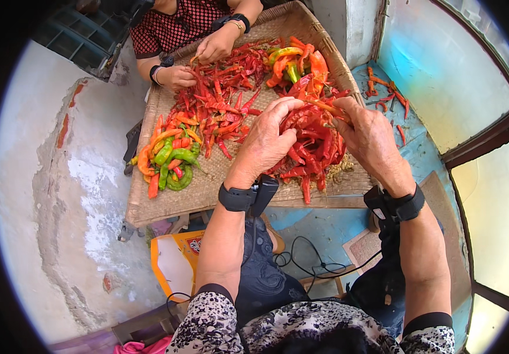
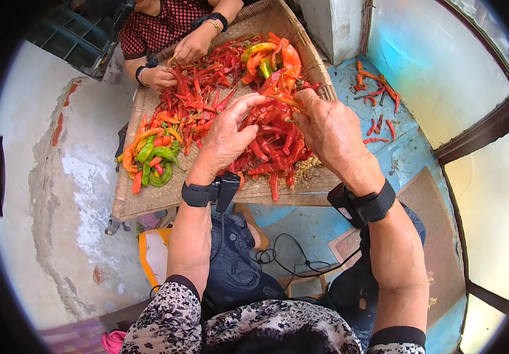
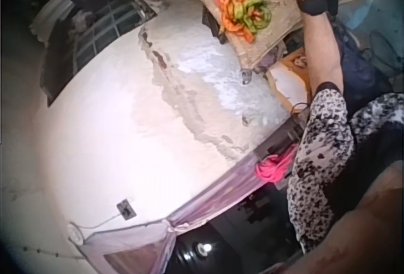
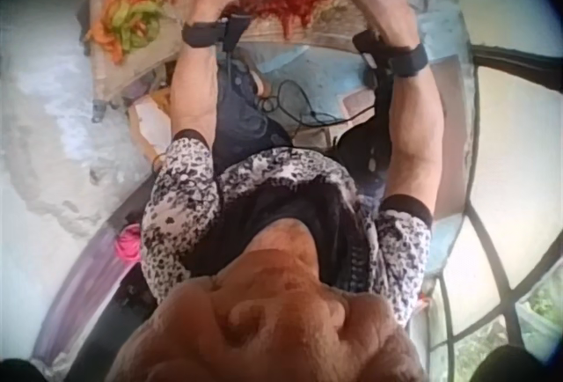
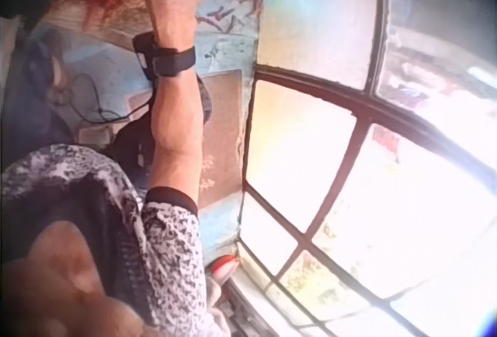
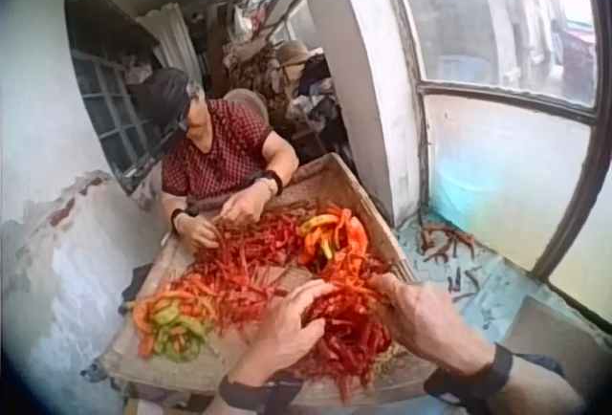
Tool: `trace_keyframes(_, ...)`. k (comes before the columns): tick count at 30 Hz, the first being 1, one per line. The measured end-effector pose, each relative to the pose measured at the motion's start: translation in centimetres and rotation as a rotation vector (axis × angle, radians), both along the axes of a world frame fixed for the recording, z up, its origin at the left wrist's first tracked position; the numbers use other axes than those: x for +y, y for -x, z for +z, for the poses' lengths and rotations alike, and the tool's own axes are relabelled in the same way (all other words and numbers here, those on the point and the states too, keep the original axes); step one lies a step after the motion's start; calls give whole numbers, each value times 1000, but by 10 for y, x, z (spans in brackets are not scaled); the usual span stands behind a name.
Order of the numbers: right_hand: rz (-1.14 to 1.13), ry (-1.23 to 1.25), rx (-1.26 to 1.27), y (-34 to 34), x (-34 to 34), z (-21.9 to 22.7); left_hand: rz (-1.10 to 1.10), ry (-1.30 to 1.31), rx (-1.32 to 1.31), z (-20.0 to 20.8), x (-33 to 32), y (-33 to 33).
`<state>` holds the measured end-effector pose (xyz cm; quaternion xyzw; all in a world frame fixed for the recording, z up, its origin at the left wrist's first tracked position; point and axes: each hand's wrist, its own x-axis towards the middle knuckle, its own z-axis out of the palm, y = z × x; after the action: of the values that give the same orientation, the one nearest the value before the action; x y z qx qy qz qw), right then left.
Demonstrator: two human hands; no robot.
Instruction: The person sorts through a pile of red and green peppers on a woven tray, picking them up to pull off the stems before placing them back down.
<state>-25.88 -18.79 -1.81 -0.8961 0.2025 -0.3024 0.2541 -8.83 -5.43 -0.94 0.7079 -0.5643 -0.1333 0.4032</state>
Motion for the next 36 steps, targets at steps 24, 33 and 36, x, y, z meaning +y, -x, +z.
trace_keyframes(24,71,293,-251,-22,14,15,192,137,345,-14,18,-22)
trace_keyframes(33,226,373,90,-27,42,4,245,31,583,-7,9,4)
trace_keyframes(36,191,370,161,-27,38,1,270,84,421,-12,11,-9)
